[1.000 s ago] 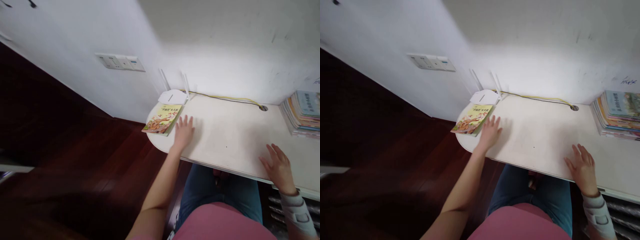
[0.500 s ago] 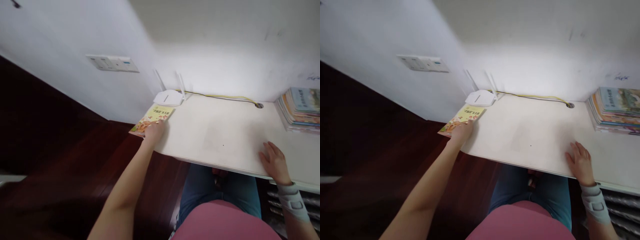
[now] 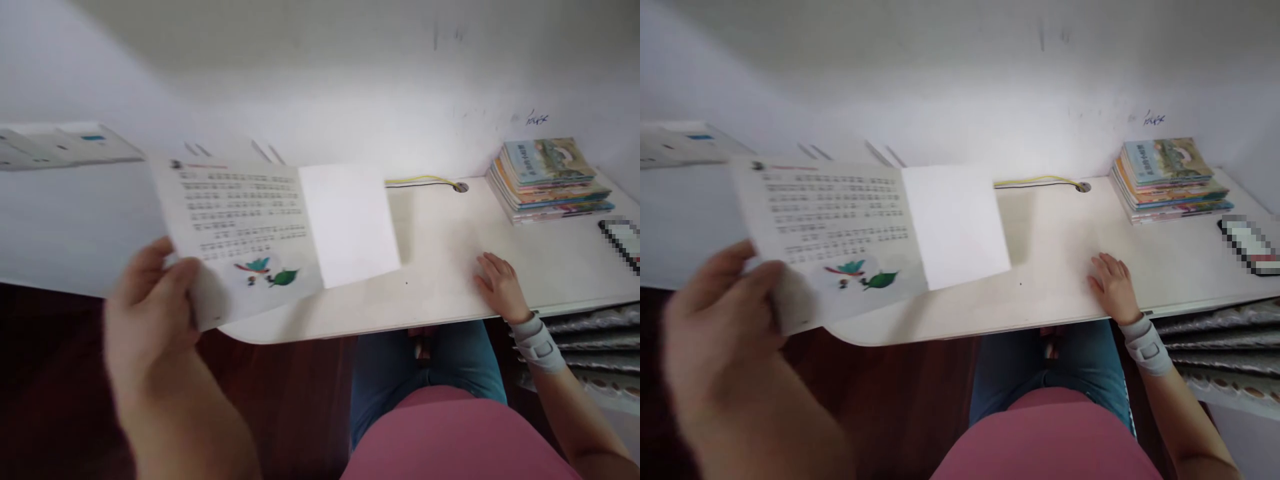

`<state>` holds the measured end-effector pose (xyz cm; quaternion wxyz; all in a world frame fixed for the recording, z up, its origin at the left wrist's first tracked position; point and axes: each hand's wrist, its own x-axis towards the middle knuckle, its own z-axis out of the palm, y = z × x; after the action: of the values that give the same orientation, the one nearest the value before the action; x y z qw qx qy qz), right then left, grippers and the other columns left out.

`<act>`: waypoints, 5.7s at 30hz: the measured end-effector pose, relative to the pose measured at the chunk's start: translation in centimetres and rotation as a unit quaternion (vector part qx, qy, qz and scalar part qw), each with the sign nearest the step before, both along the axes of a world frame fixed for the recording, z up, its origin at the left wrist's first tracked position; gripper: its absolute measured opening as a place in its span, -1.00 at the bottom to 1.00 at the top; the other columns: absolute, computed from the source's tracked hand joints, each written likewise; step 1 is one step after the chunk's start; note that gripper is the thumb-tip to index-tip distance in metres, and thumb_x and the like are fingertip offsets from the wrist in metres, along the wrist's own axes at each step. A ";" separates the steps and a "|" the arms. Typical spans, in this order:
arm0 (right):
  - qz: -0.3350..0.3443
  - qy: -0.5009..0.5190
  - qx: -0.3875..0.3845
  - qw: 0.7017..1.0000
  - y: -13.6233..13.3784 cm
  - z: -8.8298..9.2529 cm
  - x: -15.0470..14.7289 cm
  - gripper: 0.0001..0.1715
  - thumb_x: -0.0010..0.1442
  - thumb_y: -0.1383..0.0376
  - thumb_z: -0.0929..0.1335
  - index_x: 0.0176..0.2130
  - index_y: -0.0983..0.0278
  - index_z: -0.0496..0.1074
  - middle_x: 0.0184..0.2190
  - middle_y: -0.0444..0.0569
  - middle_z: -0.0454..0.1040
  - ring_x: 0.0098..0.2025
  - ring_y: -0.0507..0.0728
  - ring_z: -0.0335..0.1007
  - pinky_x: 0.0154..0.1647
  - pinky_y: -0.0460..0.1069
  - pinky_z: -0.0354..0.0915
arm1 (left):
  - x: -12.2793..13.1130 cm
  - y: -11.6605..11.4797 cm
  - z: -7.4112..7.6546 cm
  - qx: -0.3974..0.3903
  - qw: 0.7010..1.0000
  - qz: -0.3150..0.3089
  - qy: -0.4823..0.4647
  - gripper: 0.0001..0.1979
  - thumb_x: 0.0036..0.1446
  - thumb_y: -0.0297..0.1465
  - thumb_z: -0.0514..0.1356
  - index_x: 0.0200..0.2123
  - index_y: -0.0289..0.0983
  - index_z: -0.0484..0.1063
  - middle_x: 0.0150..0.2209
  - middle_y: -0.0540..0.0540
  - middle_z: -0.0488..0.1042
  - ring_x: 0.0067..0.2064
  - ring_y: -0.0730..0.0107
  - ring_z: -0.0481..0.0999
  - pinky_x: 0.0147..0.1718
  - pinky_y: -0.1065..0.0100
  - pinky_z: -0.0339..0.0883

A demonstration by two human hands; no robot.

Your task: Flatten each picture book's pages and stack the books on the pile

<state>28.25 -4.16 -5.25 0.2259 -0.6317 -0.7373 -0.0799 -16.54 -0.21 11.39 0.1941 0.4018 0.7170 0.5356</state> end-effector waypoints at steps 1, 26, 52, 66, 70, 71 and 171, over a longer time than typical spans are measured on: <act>0.000 -0.004 -0.005 1.000 0.0 0.1 -0.1 -0.52 0.29 0.19 0.18 0.13 0.33 0.30 0.11 0.22 0.35 0.16 0.27 0.23 0.16 0.22 0.13 | 1.2 0.6 -1.2 0.035 0.995 -0.049 -0.074 -0.63 -0.07 -0.35 0.17 -0.11 -0.09 0.46 -0.19 0.20 0.58 -0.01 0.15 0.47 -0.02 0.10 0.37; 0.001 -0.042 -0.036 0.998 -0.1 0.8 -0.5 -0.60 0.30 0.18 0.20 0.03 0.28 0.38 0.11 0.12 0.38 0.15 0.23 0.25 0.17 0.17 0.08 | 11.5 4.0 -12.3 -0.116 0.916 -0.312 -0.223 -0.55 -0.12 -0.32 0.30 -0.09 -0.31 0.48 -0.25 -0.17 0.59 -0.25 0.19 0.59 -0.33 0.29 0.47; 0.034 -0.082 -0.082 0.993 0.3 1.1 -0.8 -0.55 0.30 0.24 0.19 0.14 0.20 0.35 0.24 0.15 0.24 0.27 0.31 0.11 0.19 0.28 0.07 | 24.5 1.7 -8.1 0.130 0.700 -0.548 0.438 -0.25 0.19 -0.07 0.06 0.35 -0.20 -0.11 0.39 -0.20 -0.17 0.37 -0.17 -0.39 0.21 -0.30 -0.42; 0.027 -0.070 -0.092 0.993 0.4 1.1 -0.9 -0.55 0.30 0.23 0.19 0.13 0.27 0.34 0.23 0.16 0.24 0.28 0.28 0.10 0.22 0.27 0.03 | 25.8 -0.1 -11.8 -0.051 0.681 -0.464 0.565 -0.49 0.25 -0.54 -0.13 0.26 -0.28 0.18 0.34 -0.22 0.02 0.33 -0.31 -0.09 0.08 -0.41 0.05; 0.018 -0.071 -0.099 0.992 0.5 1.3 -1.1 -0.55 0.32 0.21 0.18 0.11 0.29 0.36 0.22 0.15 0.26 0.27 0.28 0.11 0.22 0.25 0.04 | 25.4 -0.5 -12.1 -0.055 0.680 -0.439 0.585 -0.49 0.26 -0.54 -0.13 0.24 -0.28 0.20 0.34 -0.21 0.03 0.32 -0.32 -0.05 0.06 -0.40 0.10; 0.017 -0.072 -0.099 0.992 0.5 1.3 -1.2 -0.55 0.32 0.21 0.17 0.11 0.29 0.36 0.22 0.15 0.26 0.27 0.28 0.12 0.22 0.25 0.04 | 25.4 -0.5 -12.2 -0.052 0.679 -0.437 0.587 -0.49 0.26 -0.54 -0.13 0.25 -0.28 0.20 0.33 -0.22 0.03 0.32 -0.31 -0.05 0.06 -0.41 0.09; 0.026 -0.129 -0.149 0.980 6.8 1.7 2.2 -0.32 0.34 0.07 0.10 0.30 0.38 0.07 0.32 0.22 0.02 0.34 0.33 -0.07 0.24 0.35 -0.06 | 28.4 9.7 -10.4 -0.036 0.634 -0.565 0.526 -0.29 0.23 0.08 -0.19 0.16 -0.32 0.25 0.22 -0.28 0.27 0.20 0.01 0.22 0.09 0.03 0.07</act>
<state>30.47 2.68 -3.57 0.0340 -0.6231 -0.7802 -0.0444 11.87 9.47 0.96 0.0633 0.9350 0.3489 -0.0071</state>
